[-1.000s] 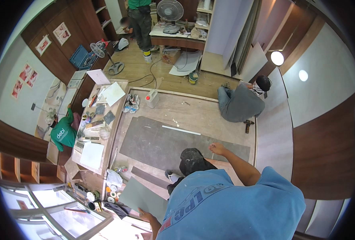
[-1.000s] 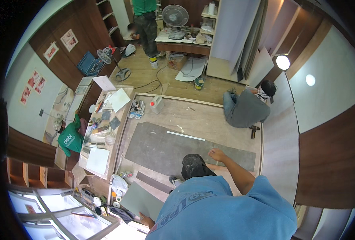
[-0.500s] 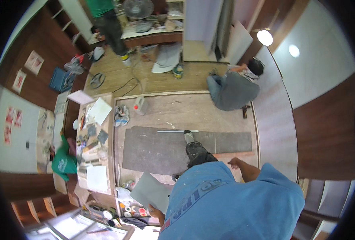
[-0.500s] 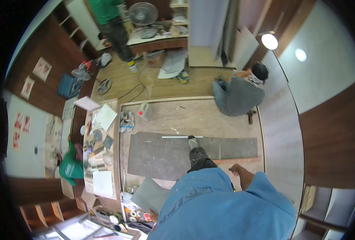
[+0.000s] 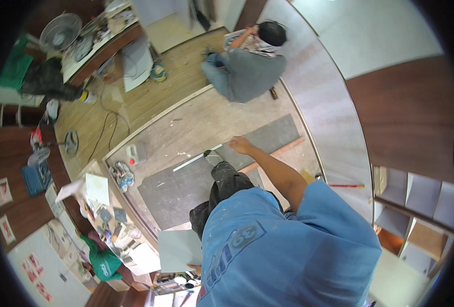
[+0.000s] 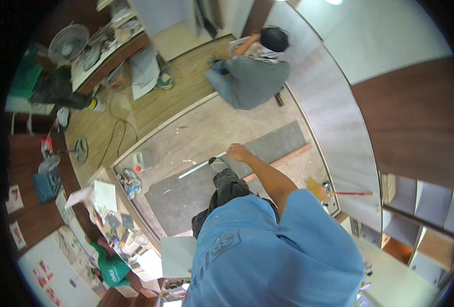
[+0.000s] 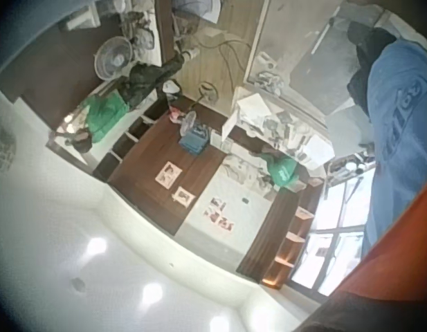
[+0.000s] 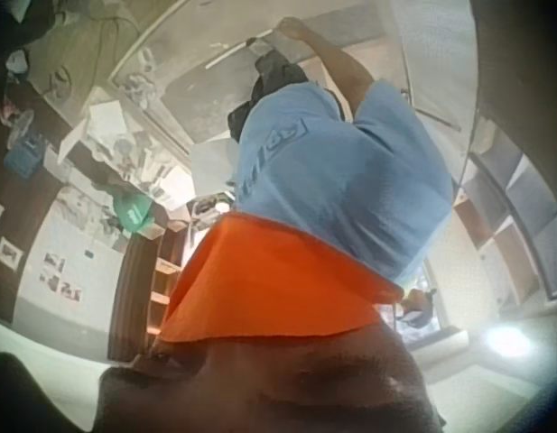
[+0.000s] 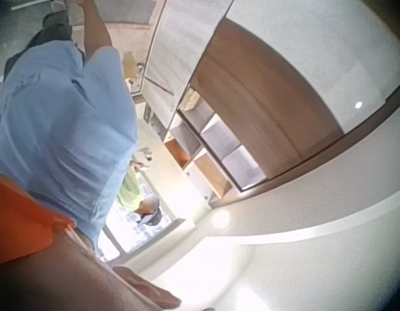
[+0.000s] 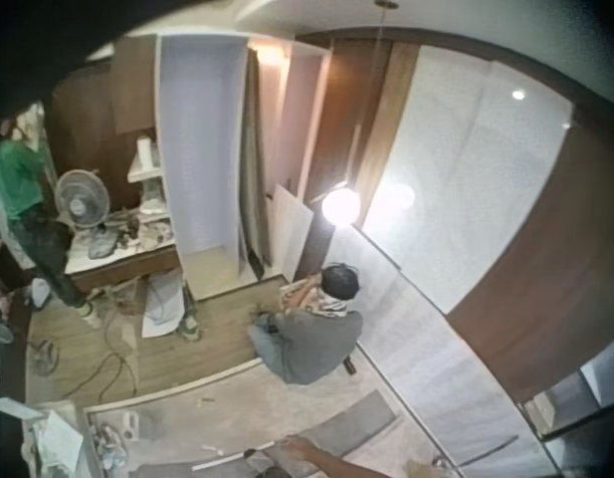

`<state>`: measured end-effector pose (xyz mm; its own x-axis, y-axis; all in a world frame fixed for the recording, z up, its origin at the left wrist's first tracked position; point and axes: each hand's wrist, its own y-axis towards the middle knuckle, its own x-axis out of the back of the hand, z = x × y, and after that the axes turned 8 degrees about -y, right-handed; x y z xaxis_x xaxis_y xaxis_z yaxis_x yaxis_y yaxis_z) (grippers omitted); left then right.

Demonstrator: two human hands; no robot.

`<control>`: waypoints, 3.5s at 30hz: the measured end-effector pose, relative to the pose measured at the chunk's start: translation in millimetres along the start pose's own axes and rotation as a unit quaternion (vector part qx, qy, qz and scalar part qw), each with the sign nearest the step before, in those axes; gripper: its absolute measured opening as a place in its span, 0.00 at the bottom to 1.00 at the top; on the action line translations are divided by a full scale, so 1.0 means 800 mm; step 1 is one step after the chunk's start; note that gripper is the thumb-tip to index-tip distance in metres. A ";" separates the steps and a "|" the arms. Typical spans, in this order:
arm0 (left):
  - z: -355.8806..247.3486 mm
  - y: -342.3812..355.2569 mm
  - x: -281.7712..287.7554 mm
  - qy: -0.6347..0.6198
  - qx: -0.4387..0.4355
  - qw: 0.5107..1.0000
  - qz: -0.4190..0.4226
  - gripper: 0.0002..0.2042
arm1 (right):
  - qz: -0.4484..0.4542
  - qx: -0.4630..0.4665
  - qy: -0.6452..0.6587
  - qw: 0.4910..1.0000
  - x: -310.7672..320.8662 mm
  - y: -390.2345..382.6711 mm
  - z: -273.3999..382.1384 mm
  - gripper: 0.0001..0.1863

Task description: The person measures a large gray tile on the floor using a tape measure and a straightedge, then marks it with a pencil. They use a utility knife to score the tile along the marked line and snap it into two pieces. Finally, they place one of the cut pieces into a white cabinet shelf.

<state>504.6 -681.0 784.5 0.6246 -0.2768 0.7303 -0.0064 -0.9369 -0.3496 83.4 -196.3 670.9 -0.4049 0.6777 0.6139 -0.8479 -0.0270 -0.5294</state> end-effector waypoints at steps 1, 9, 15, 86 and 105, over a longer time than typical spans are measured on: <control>-0.013 0.003 -0.009 -0.020 0.008 1.000 -0.011 0.37 | 0.006 -0.009 -0.007 1.000 0.007 0.002 -0.001 0.22; -0.096 0.107 -0.080 -0.051 0.096 0.994 0.030 0.37 | 0.119 -0.024 -0.215 0.969 -0.027 -0.032 -0.132 0.16; -0.140 0.185 -0.093 -0.019 0.034 0.998 0.046 0.44 | 0.058 -0.378 0.179 0.906 -0.083 -0.099 -0.075 0.19; -0.613 0.339 -0.905 0.365 -0.307 0.833 0.282 0.20 | 0.205 -0.240 0.228 0.921 -0.118 1.016 0.148 0.40; -0.832 0.247 -0.774 0.349 -0.585 0.492 0.542 0.19 | -0.011 -0.006 0.255 0.967 0.309 0.174 0.460 0.30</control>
<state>-403.6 -837.3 653.9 -0.6584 -0.3737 0.6533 -0.7411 0.4734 -0.4761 -260.7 -302.7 964.5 -0.1625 0.9524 0.2580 -0.8487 -0.0015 -0.5289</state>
